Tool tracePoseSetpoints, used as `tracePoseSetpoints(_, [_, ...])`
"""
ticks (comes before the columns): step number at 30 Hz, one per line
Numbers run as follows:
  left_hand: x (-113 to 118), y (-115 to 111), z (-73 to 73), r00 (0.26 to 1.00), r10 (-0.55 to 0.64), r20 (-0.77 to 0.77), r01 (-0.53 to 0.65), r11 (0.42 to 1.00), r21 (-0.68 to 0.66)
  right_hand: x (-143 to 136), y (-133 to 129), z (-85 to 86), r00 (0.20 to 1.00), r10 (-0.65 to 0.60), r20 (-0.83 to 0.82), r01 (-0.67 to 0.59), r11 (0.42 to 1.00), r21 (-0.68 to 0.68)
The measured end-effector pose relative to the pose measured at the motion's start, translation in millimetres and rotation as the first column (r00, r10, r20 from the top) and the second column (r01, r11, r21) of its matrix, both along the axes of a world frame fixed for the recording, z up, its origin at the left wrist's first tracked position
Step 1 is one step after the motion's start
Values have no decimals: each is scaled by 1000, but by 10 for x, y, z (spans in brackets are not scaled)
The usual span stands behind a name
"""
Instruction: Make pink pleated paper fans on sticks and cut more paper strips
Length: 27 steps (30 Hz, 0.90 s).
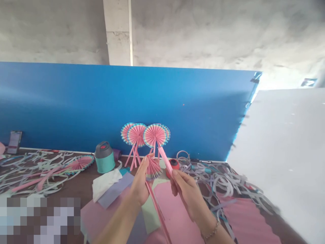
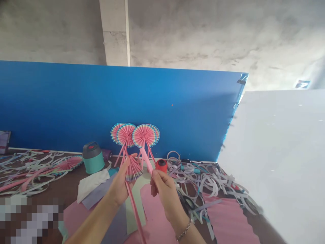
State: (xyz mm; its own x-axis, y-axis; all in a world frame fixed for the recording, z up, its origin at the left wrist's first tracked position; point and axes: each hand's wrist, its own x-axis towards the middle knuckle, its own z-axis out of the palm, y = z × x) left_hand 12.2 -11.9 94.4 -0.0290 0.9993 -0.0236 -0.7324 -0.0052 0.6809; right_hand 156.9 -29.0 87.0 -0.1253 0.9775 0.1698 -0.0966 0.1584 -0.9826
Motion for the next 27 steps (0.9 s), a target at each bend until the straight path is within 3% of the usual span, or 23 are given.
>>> tracePoseSetpoints(3, [-22, 3, 17, 997, -69, 37, 67, 997, 44, -2, -35, 22, 985, 81, -150, -93, 992, -80])
tracePoseSetpoints(8, [-47, -3, 11, 985, -166, 44, 157, 975, 157, 1, -61, 33, 970, 101, -222, -137, 979, -150])
tracePoseSetpoints(12, [-44, -21, 12, 988, -149, -33, 152, 963, 222, 4, -47, 20, 971, 98, -220, -134, 979, -156])
tracePoseSetpoints(19, [-60, -20, 13, 981, -193, 9, 189, 972, 142, 18, -47, 34, 967, -8, -254, -45, 978, -202])
tracePoseSetpoints(23, [-85, -9, 9, 975, -215, -46, 220, 949, 224, 27, -86, 117, 962, 40, -270, -100, 972, -213])
tracePoseSetpoints(27, [-142, 23, -35, 972, -136, -192, 179, 957, 227, 62, -102, 186, 952, 69, -299, -139, 966, -219])
